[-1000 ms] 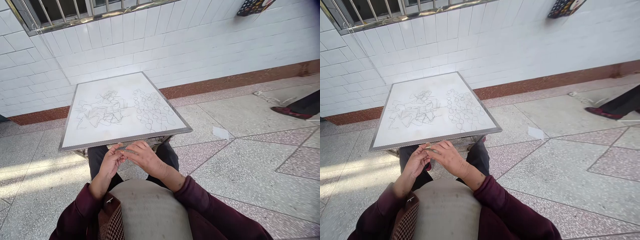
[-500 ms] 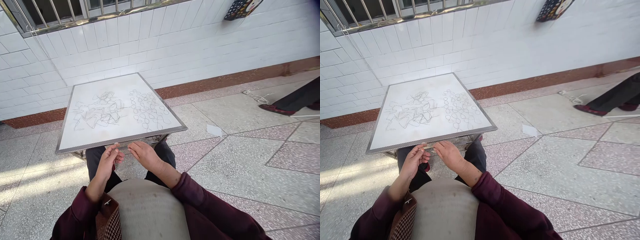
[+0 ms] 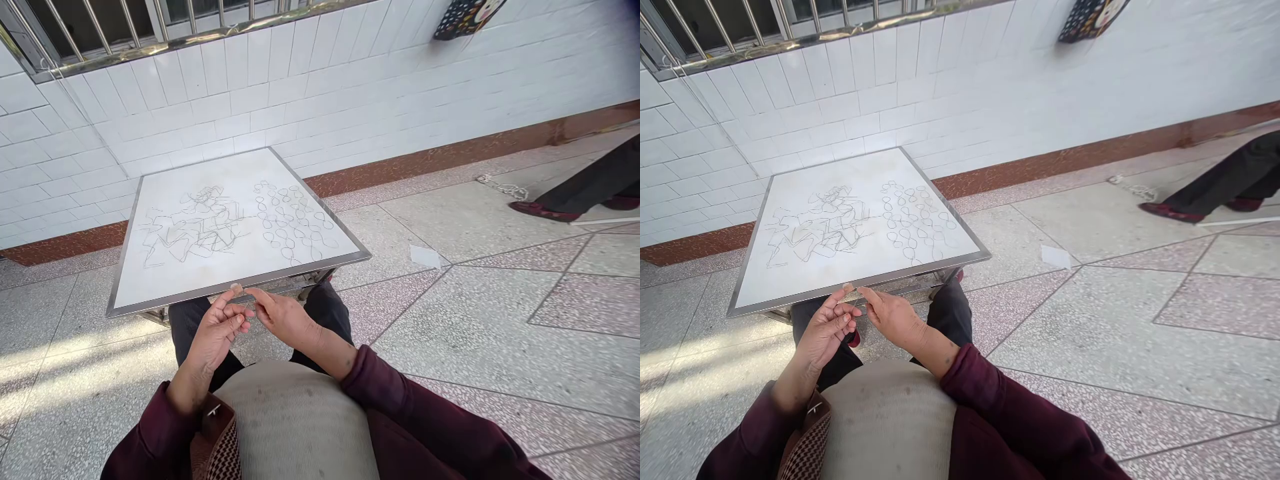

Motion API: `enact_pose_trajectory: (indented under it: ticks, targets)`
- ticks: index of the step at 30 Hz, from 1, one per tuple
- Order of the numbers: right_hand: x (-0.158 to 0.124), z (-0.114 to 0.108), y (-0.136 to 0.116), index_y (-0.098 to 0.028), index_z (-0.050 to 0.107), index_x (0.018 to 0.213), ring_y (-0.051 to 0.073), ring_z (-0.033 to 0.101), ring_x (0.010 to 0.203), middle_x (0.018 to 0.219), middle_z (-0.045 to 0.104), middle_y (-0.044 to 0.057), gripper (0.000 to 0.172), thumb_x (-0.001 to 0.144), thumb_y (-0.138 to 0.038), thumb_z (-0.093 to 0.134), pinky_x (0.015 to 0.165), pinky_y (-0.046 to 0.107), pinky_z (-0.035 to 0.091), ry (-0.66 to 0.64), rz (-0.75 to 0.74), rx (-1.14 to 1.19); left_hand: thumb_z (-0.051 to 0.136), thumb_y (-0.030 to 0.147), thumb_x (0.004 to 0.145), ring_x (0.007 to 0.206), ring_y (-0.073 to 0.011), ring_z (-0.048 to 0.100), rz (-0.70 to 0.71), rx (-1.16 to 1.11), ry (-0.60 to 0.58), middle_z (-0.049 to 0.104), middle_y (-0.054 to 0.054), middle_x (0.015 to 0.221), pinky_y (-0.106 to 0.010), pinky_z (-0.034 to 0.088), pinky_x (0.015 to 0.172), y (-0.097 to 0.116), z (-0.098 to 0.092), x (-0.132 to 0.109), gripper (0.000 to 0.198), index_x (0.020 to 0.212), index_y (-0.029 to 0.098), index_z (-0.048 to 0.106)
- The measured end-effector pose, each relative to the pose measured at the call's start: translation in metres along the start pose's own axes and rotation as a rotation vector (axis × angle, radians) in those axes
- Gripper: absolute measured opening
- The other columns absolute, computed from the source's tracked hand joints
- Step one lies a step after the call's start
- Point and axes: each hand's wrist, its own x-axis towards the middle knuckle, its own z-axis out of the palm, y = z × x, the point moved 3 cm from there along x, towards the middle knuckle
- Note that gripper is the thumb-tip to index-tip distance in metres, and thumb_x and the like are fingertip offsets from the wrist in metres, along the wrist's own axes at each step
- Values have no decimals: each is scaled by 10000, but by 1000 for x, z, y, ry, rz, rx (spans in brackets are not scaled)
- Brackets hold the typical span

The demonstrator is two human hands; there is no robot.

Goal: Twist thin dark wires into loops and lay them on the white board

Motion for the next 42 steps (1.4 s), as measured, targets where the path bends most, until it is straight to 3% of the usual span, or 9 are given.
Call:
enact_pose_trajectory:
  ticks: [5, 11, 14, 17, 22, 27, 30, 35, 42]
  targets:
    - [-1, 3, -2, -168, 527, 1218, 153, 630, 589, 757, 717, 33, 294, 937, -141, 446, 537, 236, 389, -54, 45, -10, 810, 178, 746, 710, -77, 651, 106, -111, 70, 714, -12, 863, -172, 508, 682, 0, -1, -1, 654, 1344, 212, 547]
    - [0, 3, -6, -163, 539, 1211, 157, 632, 591, 783, 722, 48, 293, 928, -154, 466, 523, 232, 340, -85, 163, 10, 797, 162, 763, 924, -123, 680, 128, -123, 55, 722, -60, 1089, -203, 535, 775, 1, 7, -5, 757, 1431, 269, 458]
    - [0, 3, -6, -154, 521, 1234, 151, 621, 574, 788, 712, 50, 304, 934, -152, 471, 516, 232, 328, -93, 176, 50, 792, 160, 769, 824, -125, 681, 78, -74, -29, 718, -47, 1032, -196, 526, 655, 3, 14, -9, 806, 1465, 291, 406]
    - [-1, 3, -6, -138, 486, 1285, 139, 563, 492, 653, 646, 10, 329, 962, -185, 444, 484, 231, 292, -90, 171, 70, 781, 191, 787, 649, -99, 634, 33, -32, -81, 694, -14, 881, -203, 498, 585, 4, 17, -11, 826, 1494, 284, 364]
    - [-2, -2, -8, -137, 462, 1336, 138, 539, 472, 624, 641, 11, 376, 976, -216, 391, 465, 236, 276, -47, 130, 17, 791, 184, 770, 685, -72, 591, 66, -66, -53, 668, -4, 886, -182, 476, 649, 7, 16, -14, 777, 1456, 283, 440]
    - [0, -5, -7, -167, 525, 1322, 119, 484, 397, 556, 607, 0, 366, 1031, -309, 355, 429, 251, 263, -100, 187, 19, 779, 165, 769, 711, -75, 596, 37, -79, 8, 700, -28, 935, -189, 477, 691, 5, 14, -13, 648, 1369, 242, 545]
    - [0, -8, -5, -191, 604, 1210, 117, 495, 424, 587, 616, 5, 330, 1042, -321, 352, 435, 249, 289, -76, 175, 23, 777, 134, 752, 770, -88, 620, 22, -115, 44, 710, -34, 927, -184, 482, 720, 3, 13, -13, 624, 1336, 222, 572]
    - [4, -16, -3, -190, 637, 974, 173, 629, 773, 867, 680, 78, 277, 1033, -255, 374, 651, 257, 464, 37, 61, 99, 769, 130, 760, 747, -80, 621, 14, -133, 50, 721, -44, 944, -183, 496, 717, 1, 14, -12, 615, 1334, 216, 567]
    - [5, -11, -1, -214, 598, 956, 150, 604, 684, 791, 673, 16, 155, 946, -157, 455, 645, 256, 456, 63, 204, 359, 783, 182, 775, 712, -106, 678, 133, -59, 103, 707, -9, 854, -172, 521, 596, 3, 15, -10, 630, 1344, 231, 518]
